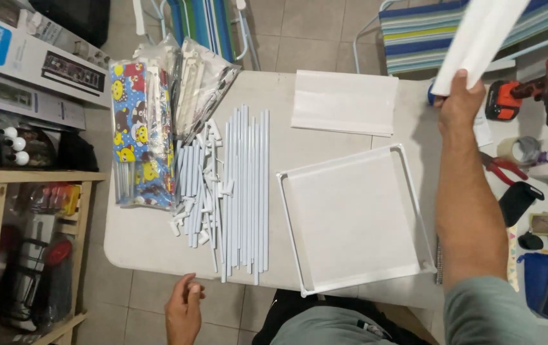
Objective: The person assembles a white plastic frame by connecting rods and joints. They then attach a white fabric sheet to the frame, folding and securing it into place.
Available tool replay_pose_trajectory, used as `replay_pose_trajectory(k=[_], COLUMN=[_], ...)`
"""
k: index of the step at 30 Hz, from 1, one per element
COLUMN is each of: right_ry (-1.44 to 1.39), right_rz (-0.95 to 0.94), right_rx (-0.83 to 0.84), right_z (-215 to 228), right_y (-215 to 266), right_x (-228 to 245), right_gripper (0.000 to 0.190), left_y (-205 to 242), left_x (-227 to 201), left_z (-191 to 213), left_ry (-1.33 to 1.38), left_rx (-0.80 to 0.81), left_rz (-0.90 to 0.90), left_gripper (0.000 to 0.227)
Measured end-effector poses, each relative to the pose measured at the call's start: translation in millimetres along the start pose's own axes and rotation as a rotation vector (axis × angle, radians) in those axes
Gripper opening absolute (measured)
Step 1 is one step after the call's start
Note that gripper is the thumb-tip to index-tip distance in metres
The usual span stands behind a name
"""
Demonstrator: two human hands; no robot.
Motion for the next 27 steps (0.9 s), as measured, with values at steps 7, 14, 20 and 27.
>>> replay_pose_trajectory(k=[7,14,20,27], right_ry=[0.131,0.863,0.831,0.884], right_rz=[0.038,0.091,0.186,-0.219], right_rx=[0.696,0.482,0.197,0.589], right_z=[-92.1,-54.1,16.5,74.4], right_y=[38.9,-16.1,-12.8,66.9], right_x=[-29.6,-131.1,-100.2,-127.8], right_gripper=[0.065,0.083,0.053,0.038], left_y=[-11.4,-18.2,-23.0,-6.0], left_x=[-36.2,16.0,9.1,-16.6], left_z=[-25.3,-13.6,-37.9,-64.2], left_ry=[-0.24,-0.341,-0.412,-0.439], left_rx=[0.195,0.198,0.301,0.347], left_rz=[0.05,0.158,0.17,0.094], left_gripper=[0.043,0.043,0.044,0.043])
Point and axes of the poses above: each hand's wrist, its own y-axis away from the middle knuckle, its own z-axis out of the back of the hand, x = y × z, the point moved 10 cm from there along -y, towards the middle knuckle, and after that the axes turned 6 degrees about z, right-handed, at the moved point
